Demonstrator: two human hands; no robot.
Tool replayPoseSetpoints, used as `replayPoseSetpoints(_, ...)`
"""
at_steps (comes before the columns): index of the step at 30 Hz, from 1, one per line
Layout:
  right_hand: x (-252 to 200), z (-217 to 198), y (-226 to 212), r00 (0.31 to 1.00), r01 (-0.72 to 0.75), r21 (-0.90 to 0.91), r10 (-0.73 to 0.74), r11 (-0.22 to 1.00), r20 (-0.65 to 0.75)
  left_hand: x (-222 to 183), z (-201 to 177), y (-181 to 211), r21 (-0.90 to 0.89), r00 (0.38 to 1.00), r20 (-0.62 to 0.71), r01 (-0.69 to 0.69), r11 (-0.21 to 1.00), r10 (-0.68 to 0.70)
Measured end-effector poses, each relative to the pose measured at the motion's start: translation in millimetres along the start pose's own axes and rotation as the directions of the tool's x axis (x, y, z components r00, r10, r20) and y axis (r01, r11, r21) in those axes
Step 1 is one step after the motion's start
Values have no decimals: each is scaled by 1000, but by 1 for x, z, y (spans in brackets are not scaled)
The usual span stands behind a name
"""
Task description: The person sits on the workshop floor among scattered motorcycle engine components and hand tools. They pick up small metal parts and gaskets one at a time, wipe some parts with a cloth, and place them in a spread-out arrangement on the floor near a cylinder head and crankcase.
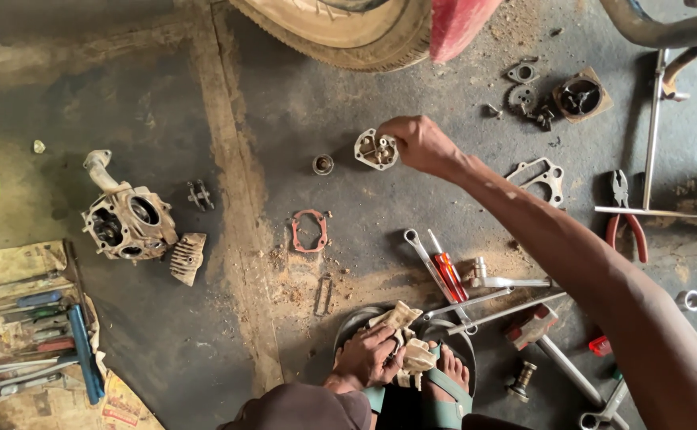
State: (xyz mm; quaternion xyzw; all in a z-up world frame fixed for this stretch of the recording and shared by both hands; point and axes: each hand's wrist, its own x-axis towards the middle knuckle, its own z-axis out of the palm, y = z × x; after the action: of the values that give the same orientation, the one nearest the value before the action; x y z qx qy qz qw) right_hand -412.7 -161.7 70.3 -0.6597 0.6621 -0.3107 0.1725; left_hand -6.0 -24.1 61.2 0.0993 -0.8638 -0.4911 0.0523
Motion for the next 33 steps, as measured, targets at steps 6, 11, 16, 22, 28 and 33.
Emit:
replayPoseSetpoints(6,-12,-38,-8,997,-69,-52,67,996,-42,5,-5,5,56,996,-72,-57,997,61)
replayPoseSetpoints(11,-43,-67,1,985,-162,-160,150,974,-82,12,-15,21,16,988,-138,-67,998,69)
replayPoseSetpoints(16,-100,-113,46,938,-285,-377,177,881,-297,11,-6,10,62,989,-127,-74,995,82)
replayPoseSetpoints(22,-141,-158,64,832,-533,-376,388,758,-396,-4,21,-25,72,992,-76,-94,993,100)
replayPoseSetpoints(28,-167,-136,112,894,-448,-470,371,760,-252,-23,60,-55,169,988,-153,7,986,19)
replayPoseSetpoints(33,-166,-132,109,918,-391,-538,272,747,-289,-43,104,-103,207,972,-223,-25,978,73)
